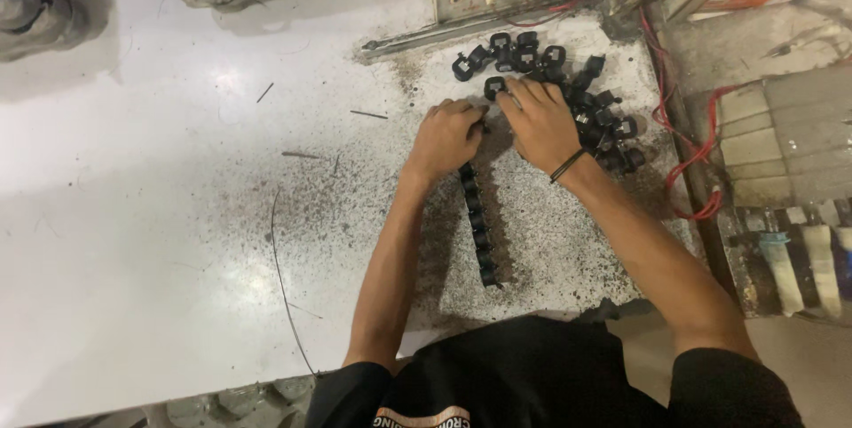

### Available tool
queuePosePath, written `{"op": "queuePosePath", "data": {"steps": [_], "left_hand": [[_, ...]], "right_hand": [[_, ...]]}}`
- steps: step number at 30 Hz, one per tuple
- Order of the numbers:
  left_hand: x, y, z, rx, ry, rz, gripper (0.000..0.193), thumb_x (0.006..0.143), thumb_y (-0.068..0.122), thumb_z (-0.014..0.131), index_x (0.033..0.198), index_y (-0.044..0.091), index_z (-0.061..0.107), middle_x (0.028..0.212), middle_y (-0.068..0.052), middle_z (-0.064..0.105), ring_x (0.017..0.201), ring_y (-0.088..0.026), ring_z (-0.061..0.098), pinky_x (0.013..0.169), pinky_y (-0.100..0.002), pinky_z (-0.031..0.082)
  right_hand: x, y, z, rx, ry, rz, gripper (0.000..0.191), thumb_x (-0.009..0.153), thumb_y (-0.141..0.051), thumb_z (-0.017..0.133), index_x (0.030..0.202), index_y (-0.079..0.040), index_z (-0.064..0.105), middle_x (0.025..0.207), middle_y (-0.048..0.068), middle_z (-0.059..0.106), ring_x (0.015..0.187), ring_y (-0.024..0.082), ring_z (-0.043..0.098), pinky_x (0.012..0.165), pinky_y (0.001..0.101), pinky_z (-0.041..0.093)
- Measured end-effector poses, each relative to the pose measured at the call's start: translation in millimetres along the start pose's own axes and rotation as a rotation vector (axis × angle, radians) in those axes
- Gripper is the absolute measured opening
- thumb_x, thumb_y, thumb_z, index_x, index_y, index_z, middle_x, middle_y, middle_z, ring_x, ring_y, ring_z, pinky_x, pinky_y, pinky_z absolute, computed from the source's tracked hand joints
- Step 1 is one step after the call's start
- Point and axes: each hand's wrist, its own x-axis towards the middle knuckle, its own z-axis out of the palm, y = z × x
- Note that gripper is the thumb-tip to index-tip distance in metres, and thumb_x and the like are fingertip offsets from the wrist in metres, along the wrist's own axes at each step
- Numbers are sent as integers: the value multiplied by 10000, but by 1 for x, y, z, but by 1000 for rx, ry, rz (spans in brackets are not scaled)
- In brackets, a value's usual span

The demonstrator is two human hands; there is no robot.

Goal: The person uses a soldering iron to melt and clean the center hubs of black plastic impeller parts arranged on a workbench, working through them one at a time. They then place the finished parts into a molded tray, stack the trays, and begin snapping small black plastic components together in a row on the bench.

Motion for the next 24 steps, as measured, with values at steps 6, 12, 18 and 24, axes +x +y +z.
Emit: {"op": "queuePosePath", "data": {"steps": [6,12,18,24], "left_hand": [[0,-7,-11,-108,3,-17,300,870,149,670,1151,50,712,1038,-174,720,981,-404,676,866,-485,552],[2,-5,-10,-83,-32,9,306,878,146,660,1173,116,737,985,-133,728,964,-367,693,861,-482,557],[0,-10,2,-69,-91,-20,263,891,141,654,1129,150,766,976,-122,715,967,-354,688,840,-473,561],[-1,-7,-6,-101,-73,22,278,916,143,649,1179,129,737,1013,-132,712,988,-371,679,869,-481,557]], "right_hand": [[13,3,19,-64,-59,72,377,926,-43,716,1297,24,723,1183,116,626,1133,268,581,972,402,451],[-21,-9,-5,-96,-108,116,199,860,-24,730,1046,-5,798,889,124,750,763,204,685,724,356,498],[-27,-51,-4,297,116,319,93,861,-162,802,915,-88,784,830,69,746,670,213,683,670,366,518],[-18,-39,-19,-124,62,203,199,823,-149,811,992,-45,787,997,90,702,915,239,619,767,396,442]]}}
